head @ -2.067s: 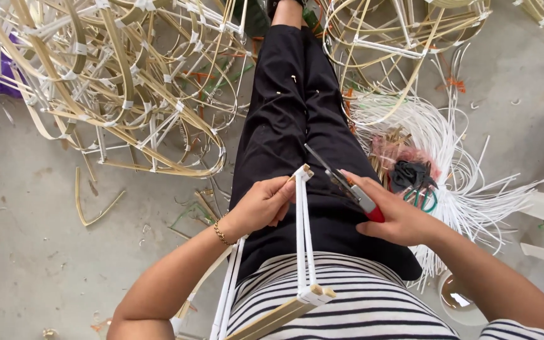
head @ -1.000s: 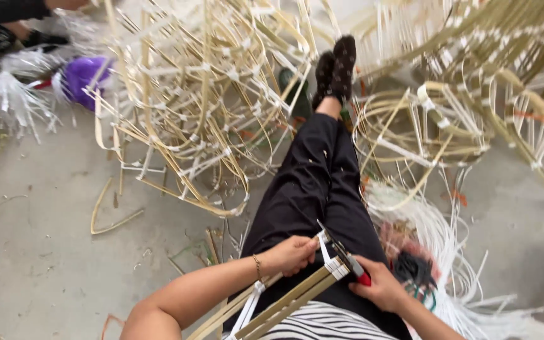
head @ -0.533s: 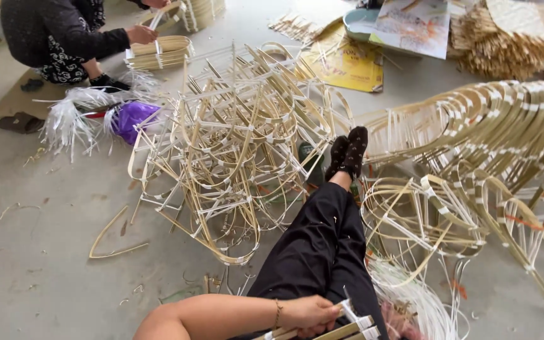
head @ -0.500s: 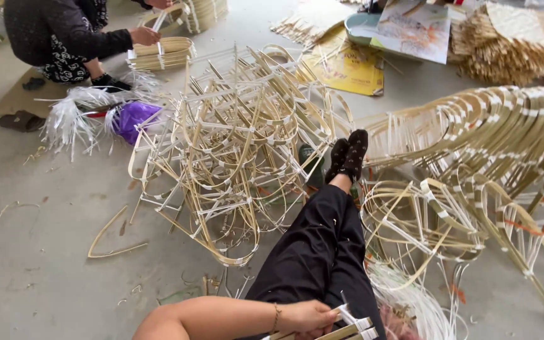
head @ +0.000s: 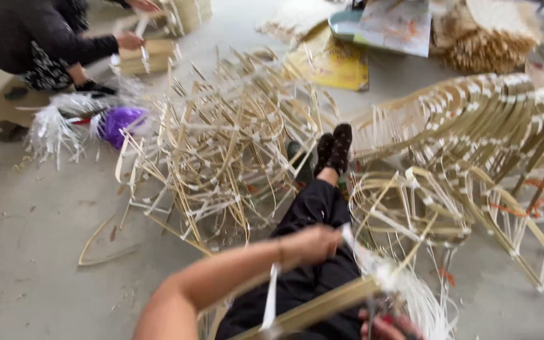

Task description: Assembling wooden or bamboo frame components by binding them with white strips and trimming excess with a wire cutter.

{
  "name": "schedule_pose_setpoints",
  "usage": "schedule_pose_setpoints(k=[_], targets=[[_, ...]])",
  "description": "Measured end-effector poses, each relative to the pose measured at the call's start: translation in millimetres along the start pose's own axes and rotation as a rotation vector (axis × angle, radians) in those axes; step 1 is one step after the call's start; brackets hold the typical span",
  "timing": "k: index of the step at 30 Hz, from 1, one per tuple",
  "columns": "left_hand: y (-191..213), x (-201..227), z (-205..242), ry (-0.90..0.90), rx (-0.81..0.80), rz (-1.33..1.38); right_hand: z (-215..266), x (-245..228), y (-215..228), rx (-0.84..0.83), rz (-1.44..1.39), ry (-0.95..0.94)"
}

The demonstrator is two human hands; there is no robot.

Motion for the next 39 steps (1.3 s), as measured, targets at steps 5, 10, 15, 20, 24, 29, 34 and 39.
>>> schedule_pose_setpoints(k=[5,10,15,20,24,29,34,39], targets=[[70.8,-52.7,-36.9,0.715,-0.212,0.313,14.3,-17.7,71.3,0.281,-0.026,-0.004],[84.0,-8.0,85.2,0.857,-0.375,0.133,19.0,13.1,212.7,0.682,0.810,-0.186],[99.2,28.0,202.2,1.103,-0.412,0.117,-47.4,22.8,200.9,0.668,0.909,-0.193],[60.9,5.2,260.9,1.255,-0.301,0.305,-12.0,71.6,198.3,0.688,1.014,-0.298],[151.8,7.4,232.3,1.276,0.081,0.366,9.1,112.0,187.5,0.708,1.080,-0.360],[347.7,-25.7,196.1,1.198,0.400,0.012,28.8,148.5,185.6,0.637,1.050,-0.293],[409.9,48.9,91.7,0.591,0.430,-0.846,58.8,141.4,125.2,0.763,1.061,-0.284],[221.2,11.6,60.6,0.575,0.082,-0.336,31.1,2.4,24.2,0.876,1.230,0.033]])
Point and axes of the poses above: each hand's wrist, its own z-axis away from the middle knuckle, its own y-axis out of the back of the hand, x = y × z, the point moved 5 cm from there along -z, towards the middle knuckle, and after that the axes turned 8 degrees about -x, right-handed, at the moved point
